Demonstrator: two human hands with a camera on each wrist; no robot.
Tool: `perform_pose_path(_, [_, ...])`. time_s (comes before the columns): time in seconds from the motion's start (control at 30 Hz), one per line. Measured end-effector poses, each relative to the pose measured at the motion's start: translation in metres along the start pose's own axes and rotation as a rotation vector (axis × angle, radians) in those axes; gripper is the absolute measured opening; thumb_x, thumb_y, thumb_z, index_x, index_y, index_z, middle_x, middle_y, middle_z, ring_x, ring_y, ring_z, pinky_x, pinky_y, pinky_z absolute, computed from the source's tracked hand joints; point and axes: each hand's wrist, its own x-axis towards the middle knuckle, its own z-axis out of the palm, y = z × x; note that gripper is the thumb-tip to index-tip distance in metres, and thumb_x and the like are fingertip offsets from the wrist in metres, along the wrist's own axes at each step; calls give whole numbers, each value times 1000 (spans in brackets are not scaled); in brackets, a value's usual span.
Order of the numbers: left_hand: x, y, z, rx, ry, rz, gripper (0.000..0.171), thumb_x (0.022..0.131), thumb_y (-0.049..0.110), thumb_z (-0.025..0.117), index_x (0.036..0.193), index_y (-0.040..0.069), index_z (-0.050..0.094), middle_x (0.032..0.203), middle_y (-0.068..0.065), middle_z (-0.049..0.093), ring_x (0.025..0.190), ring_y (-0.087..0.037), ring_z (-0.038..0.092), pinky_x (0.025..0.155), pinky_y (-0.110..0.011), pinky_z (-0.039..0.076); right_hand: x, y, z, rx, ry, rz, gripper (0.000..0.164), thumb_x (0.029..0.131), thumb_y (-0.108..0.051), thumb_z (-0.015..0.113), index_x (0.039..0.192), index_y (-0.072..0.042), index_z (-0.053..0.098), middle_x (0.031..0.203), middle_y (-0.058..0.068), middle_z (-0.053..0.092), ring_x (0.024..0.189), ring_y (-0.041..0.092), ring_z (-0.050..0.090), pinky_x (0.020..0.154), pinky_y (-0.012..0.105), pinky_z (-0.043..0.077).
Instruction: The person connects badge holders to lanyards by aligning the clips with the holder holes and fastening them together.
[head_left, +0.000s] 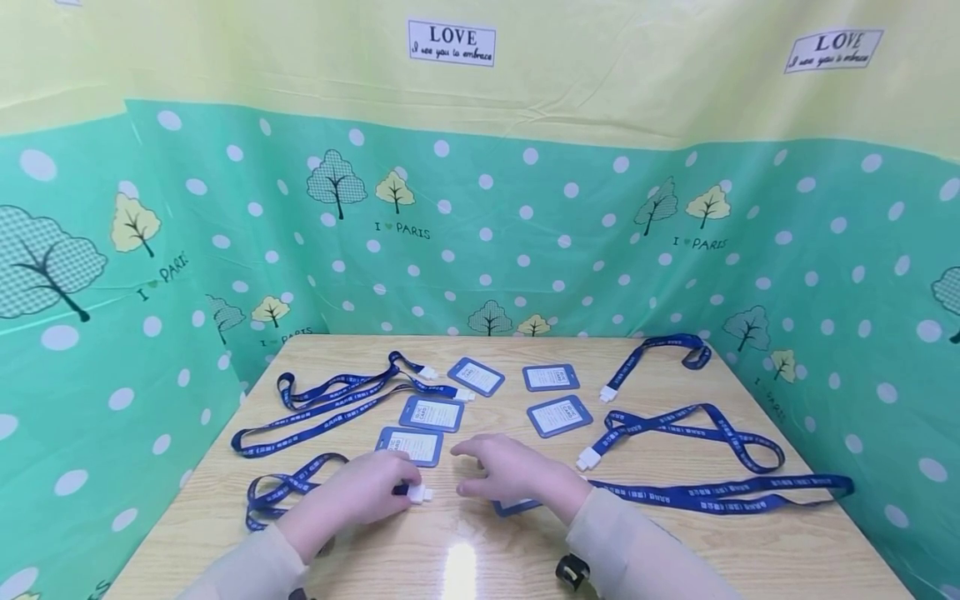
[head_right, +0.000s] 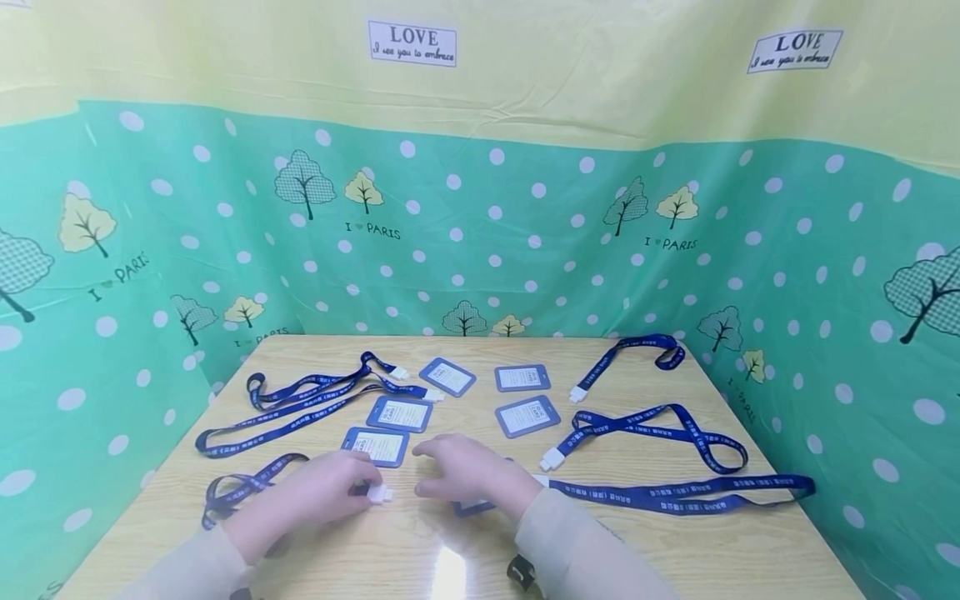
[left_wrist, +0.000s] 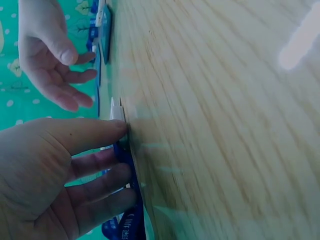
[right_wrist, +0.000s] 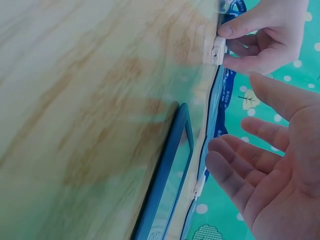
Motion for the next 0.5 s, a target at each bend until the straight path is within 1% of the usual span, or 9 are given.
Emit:
perform_pose_path(0.1, [-2, -4, -2, -13, -4, -29, 26, 84, 28, 83, 108, 23, 78, 111, 5, 71, 107, -22, 67, 94, -48, 55, 2, 1, 1, 11, -4, 1, 59, 92, -40, 75, 144, -16, 58, 139, -2, 62, 115, 19, 64, 96, 35, 54])
perform_pose_path(0.17, [-3, -6, -3, -18, -7, -47, 26, 84, 27, 84, 108, 23, 78, 110, 4, 71, 107, -23, 67, 94, -49, 55, 3, 0, 2, 11, -7, 1, 59, 92, -40, 75, 143, -16, 58, 139, -2, 62, 115, 17, 64, 97, 35, 54])
perform_pose_path(0.33, [-6, -12, -6, -20, -16, -78, 26, 84, 28, 84, 109, 23, 79, 108, 5, 71, 104, -21, 67, 92, -47, 56, 7, -2, 5, -2, -12, -7, 59, 91, -41, 76, 143, -18, 59, 139, -5, 62, 118, 13, 61, 101, 35, 51])
perform_pose_path(0.5, [-10, -20, -7, 6, -14, -98, 26, 84, 30, 83, 109, 23, 80, 106, 3, 71, 101, -20, 67, 90, -45, 57, 9, -5, 9, -10, -16, -22, 58, 92, -42, 75, 143, -19, 59, 139, -5, 61, 122, 12, 59, 104, 34, 49])
